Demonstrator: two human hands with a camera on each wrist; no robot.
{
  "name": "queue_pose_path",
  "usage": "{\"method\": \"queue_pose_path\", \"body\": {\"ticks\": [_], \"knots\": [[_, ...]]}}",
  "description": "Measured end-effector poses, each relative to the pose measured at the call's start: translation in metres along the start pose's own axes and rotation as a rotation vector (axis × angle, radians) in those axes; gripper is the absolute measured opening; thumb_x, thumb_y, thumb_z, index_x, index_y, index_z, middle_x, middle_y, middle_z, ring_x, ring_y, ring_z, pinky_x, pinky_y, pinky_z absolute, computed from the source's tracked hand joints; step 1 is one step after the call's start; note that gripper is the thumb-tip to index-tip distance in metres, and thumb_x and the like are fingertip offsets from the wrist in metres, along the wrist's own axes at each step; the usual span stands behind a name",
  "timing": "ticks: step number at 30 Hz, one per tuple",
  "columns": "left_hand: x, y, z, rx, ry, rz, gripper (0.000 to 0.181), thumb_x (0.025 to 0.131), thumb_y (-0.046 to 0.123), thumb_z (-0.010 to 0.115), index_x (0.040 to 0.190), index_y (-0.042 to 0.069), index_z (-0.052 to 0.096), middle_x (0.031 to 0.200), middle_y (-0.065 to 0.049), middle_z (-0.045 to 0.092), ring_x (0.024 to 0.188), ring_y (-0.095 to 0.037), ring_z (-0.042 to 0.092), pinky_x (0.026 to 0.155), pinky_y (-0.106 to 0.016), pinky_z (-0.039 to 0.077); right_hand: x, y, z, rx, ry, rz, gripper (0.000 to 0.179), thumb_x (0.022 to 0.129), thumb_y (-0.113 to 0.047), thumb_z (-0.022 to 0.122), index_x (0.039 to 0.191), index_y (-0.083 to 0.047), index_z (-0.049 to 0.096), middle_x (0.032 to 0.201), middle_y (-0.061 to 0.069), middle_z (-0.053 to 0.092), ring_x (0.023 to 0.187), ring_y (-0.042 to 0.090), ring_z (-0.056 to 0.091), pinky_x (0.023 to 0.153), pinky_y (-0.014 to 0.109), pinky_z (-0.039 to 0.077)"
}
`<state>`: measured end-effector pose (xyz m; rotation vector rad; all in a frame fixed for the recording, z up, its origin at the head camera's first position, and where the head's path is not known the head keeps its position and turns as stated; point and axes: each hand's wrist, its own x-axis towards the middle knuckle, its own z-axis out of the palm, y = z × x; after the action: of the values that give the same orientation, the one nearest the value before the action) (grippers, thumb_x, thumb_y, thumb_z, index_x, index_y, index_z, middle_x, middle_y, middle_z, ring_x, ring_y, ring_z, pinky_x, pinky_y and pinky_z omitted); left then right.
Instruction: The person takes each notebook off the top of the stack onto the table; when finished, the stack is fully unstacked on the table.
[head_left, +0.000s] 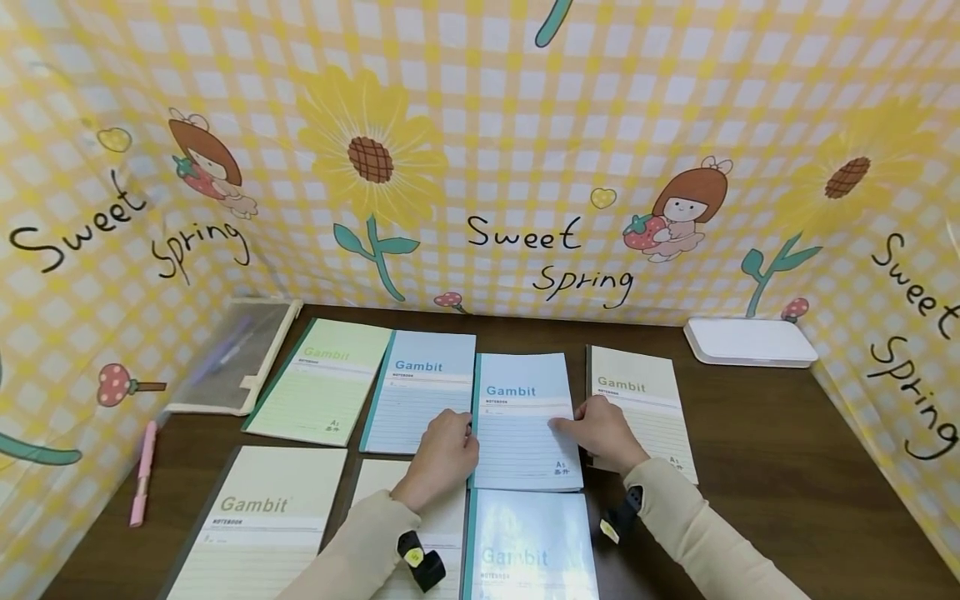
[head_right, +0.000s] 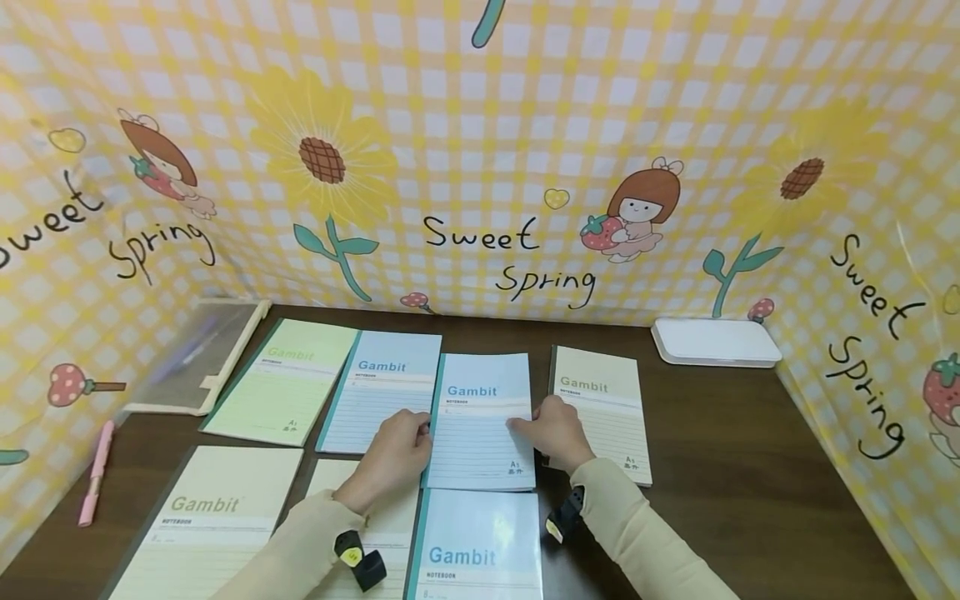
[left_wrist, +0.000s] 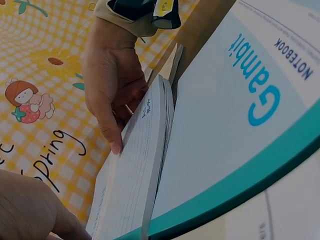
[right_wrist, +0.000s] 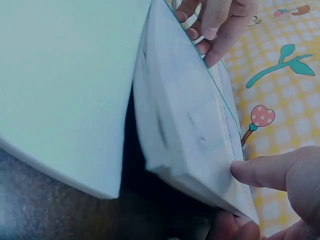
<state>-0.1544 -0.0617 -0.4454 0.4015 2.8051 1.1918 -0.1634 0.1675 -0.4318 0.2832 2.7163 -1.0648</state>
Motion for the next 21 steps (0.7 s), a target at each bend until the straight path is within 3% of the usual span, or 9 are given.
{"method": "queue_pose_path", "body": {"ticks": [5, 9, 15, 21], "knots": [[-0.0009, 0.001, -0.0007, -0.003, 0.001, 0.0, 0.018, 0.087, -0.006, 0.051, 0.095, -0.014, 0.064, 0.074, -0.011, 0.052, 0.062, -0.018, 0.043, 0.049, -0.024, 0.031, -0.0002, 0.0, 0.0011, 0.001, 0.01, -0.016, 0.033, 0.084, -0.028, 0.074, 0.065, -0.005, 0.059, 0.053, 0.0, 0.039, 0.05, 0.014, 0.038, 0.048, 0.026, 0.029], [-0.001, 0.0015, -0.0004, 0.0, -0.004, 0.0, 0.015, 0.088, -0.005, 0.052, 0.092, -0.012, 0.064, 0.072, -0.01, 0.05, 0.062, -0.018, 0.043, 0.049, -0.024, 0.031, -0.0001, 0.0017, 0.003, 0.012, 0.03, -0.019, 0.033, 0.083, -0.027, 0.075, 0.065, -0.005, 0.058, 0.053, 0.004, 0.048, 0.045, 0.017, 0.048, 0.044, 0.026, 0.037], [-0.0004, 0.0003, 0.0001, 0.015, 0.01, 0.001, 0.015, 0.088, -0.005, 0.052, 0.092, -0.012, 0.065, 0.074, -0.011, 0.052, 0.063, -0.018, 0.044, 0.05, -0.024, 0.032, -0.0006, 0.0025, 0.0062, 0.018, 0.065, -0.049, 0.026, 0.082, -0.021, 0.077, 0.079, -0.002, 0.06, 0.07, 0.01, 0.06, 0.051, 0.017, 0.057, 0.045, 0.026, 0.047], [-0.0006, -0.0004, 0.0002, 0.003, 0.006, -0.002, 0.019, 0.089, -0.004, 0.052, 0.098, -0.014, 0.065, 0.077, -0.012, 0.053, 0.065, -0.018, 0.045, 0.051, -0.024, 0.033, -0.0016, 0.001, 0.0071, -0.056, 0.118, -0.068, 0.026, 0.08, -0.021, 0.079, 0.079, -0.001, 0.062, 0.071, 0.009, 0.061, 0.052, 0.017, 0.056, 0.045, 0.026, 0.045]]}}
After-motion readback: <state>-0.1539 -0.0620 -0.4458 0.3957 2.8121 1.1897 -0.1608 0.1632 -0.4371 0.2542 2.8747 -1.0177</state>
